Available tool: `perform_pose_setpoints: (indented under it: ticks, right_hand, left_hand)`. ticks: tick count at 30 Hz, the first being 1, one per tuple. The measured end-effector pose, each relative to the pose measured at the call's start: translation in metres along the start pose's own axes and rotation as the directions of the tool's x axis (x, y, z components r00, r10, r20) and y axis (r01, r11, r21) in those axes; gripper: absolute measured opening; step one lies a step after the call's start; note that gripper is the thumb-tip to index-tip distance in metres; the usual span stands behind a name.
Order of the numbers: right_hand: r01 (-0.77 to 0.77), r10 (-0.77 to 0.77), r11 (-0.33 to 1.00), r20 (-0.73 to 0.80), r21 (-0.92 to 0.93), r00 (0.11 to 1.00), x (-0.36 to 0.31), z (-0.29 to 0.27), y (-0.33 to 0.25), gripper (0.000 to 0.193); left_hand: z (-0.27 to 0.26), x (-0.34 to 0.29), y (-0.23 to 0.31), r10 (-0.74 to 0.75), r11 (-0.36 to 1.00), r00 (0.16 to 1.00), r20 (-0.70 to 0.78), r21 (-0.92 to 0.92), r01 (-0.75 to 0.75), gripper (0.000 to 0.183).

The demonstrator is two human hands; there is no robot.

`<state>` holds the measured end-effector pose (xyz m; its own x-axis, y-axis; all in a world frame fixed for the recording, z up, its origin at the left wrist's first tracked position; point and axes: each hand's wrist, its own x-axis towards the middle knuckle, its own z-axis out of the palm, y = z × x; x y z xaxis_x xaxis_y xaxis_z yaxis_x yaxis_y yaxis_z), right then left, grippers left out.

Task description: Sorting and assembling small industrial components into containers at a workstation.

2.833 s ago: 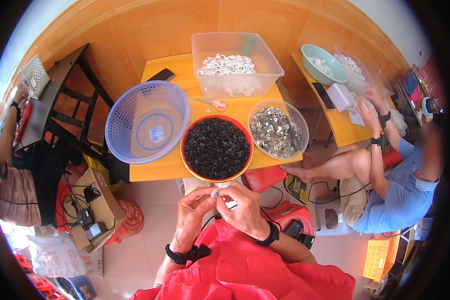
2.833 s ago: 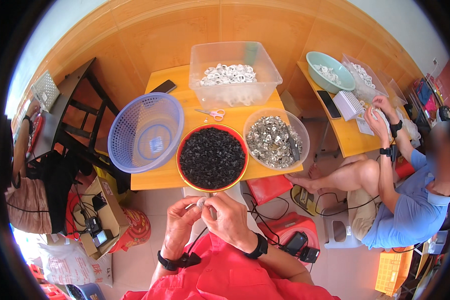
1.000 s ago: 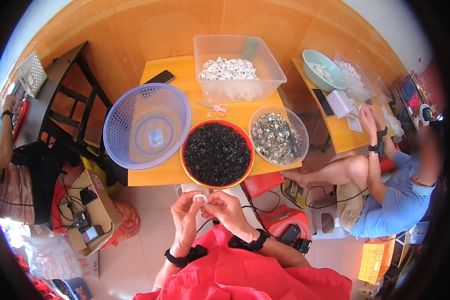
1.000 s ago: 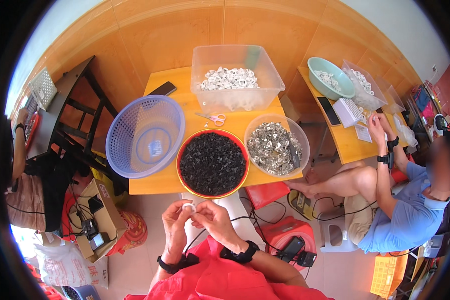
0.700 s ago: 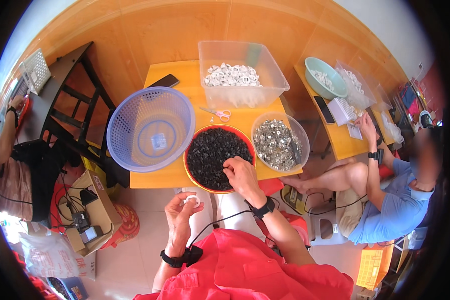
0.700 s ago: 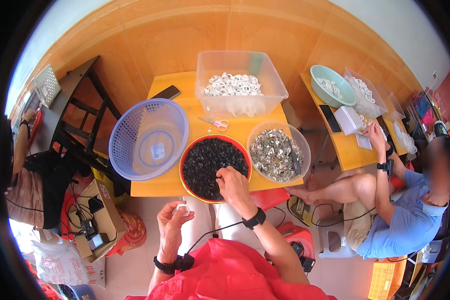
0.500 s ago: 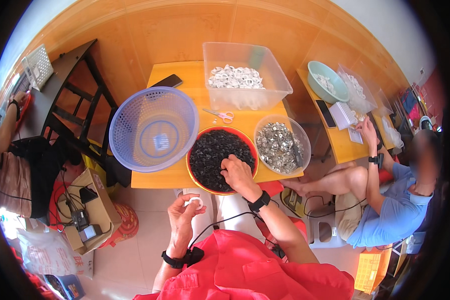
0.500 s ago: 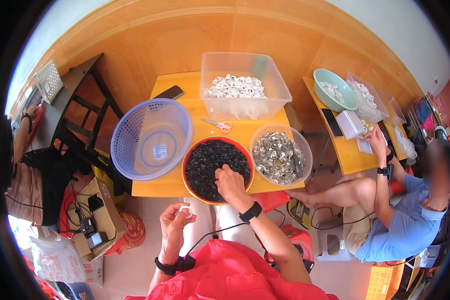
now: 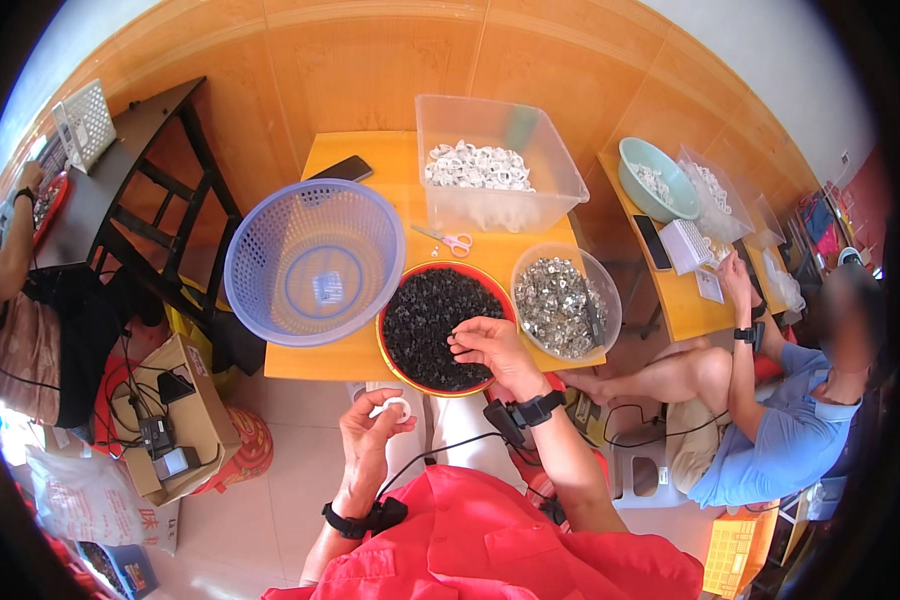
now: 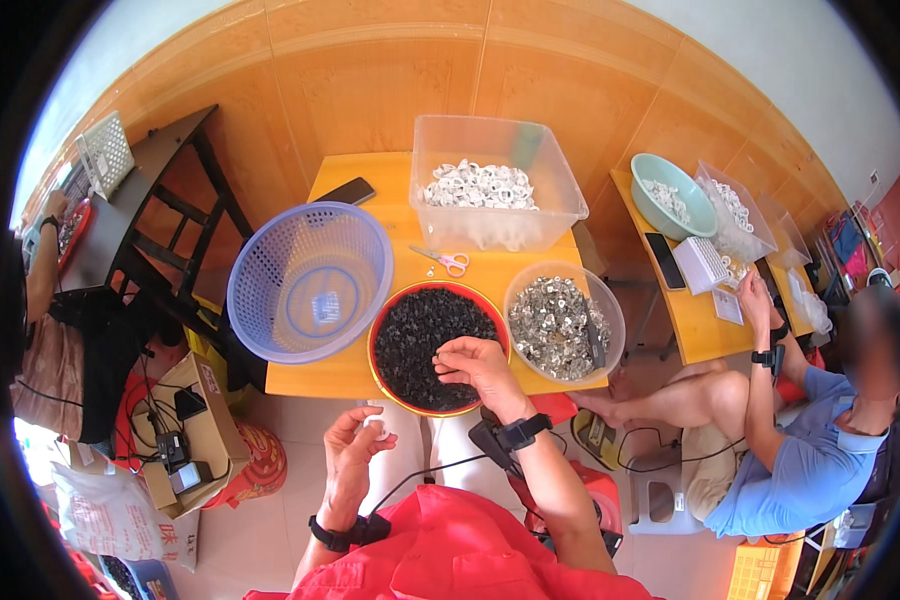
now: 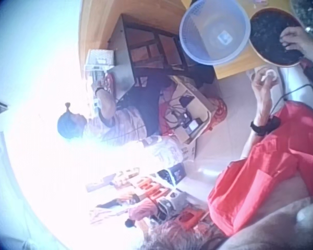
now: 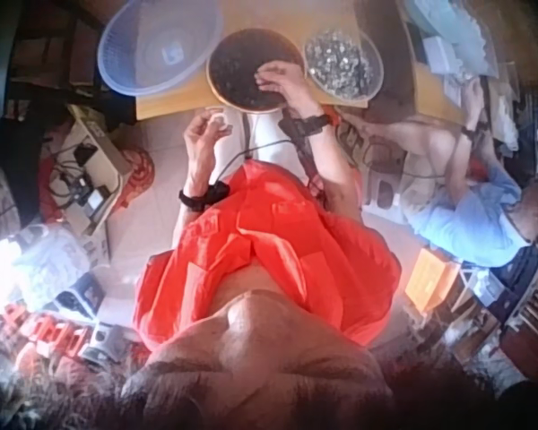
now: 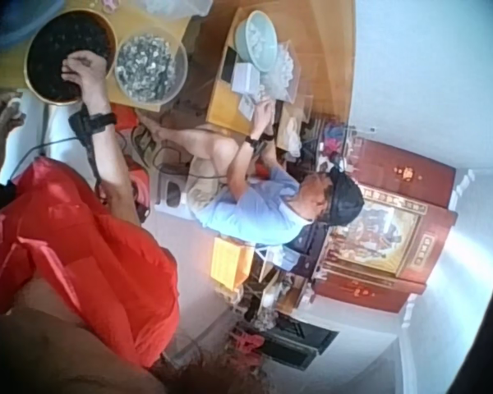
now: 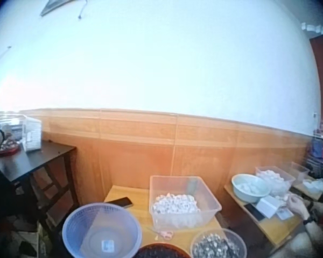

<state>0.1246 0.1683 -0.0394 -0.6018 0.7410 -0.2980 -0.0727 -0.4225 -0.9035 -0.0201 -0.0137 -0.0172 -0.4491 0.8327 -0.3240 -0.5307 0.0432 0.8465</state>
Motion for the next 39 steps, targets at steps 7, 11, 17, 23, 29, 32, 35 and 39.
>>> perform_pose_setpoints:
  ticks: [7, 11, 17, 23, 29, 32, 35, 39]
  right_hand:
    - [-0.057, -0.017, 0.902, 0.168, 0.427, 0.986, -0.007, -0.003, -0.002, 0.013]
    - [-0.058, -0.032, 0.892, 0.192, 0.448, 0.981, -0.013, 0.001, -0.007, 0.013]
    - [-0.027, -0.088, 0.874, 0.213, 0.484, 0.973, -0.020, 0.007, -0.009, 0.011]
    - [0.006, -0.084, 0.889, 0.152, 0.457, 0.985, -0.029, 0.015, -0.011, 0.021]
    - [0.028, -0.076, 0.959, 0.162, 0.284, 0.984, -0.043, 0.026, -0.021, 0.022]
    - [-0.003, -0.047, 0.969, 0.196, 0.248, 0.979, -0.050, 0.033, -0.026, 0.015]
    - [-0.041, -0.021, 0.960, 0.219, 0.277, 0.976, -0.053, 0.037, -0.025, 0.011]
    - [-0.052, -0.055, 0.915, 0.250, 0.400, 0.967, -0.055, 0.037, -0.014, 0.012]
  left_hand:
    - [0.003, -0.002, 0.002, 0.004, 1.000, 0.999, 0.032, 0.014, -0.004, 0.015]
    - [0.007, -0.002, 0.003, -0.008, 0.999, 0.998, 0.058, 0.033, 0.006, 0.014]
    - [0.006, -0.001, 0.000, -0.009, 1.000, 0.998, 0.059, 0.024, 0.008, 0.015]
    - [0.005, -0.002, -0.001, -0.008, 1.000, 0.998, 0.060, 0.016, 0.007, 0.015]
    - [0.004, -0.003, 0.001, -0.015, 1.000, 0.998, 0.059, 0.015, 0.014, 0.015]
    - [0.005, -0.005, 0.003, -0.017, 1.000, 0.998, 0.061, 0.010, 0.016, 0.015]
    - [0.005, -0.006, 0.003, -0.012, 1.000, 0.998, 0.061, 0.011, 0.011, 0.015]
    - [0.006, -0.008, 0.006, -0.010, 1.000, 0.998, 0.070, 0.016, 0.009, 0.015]
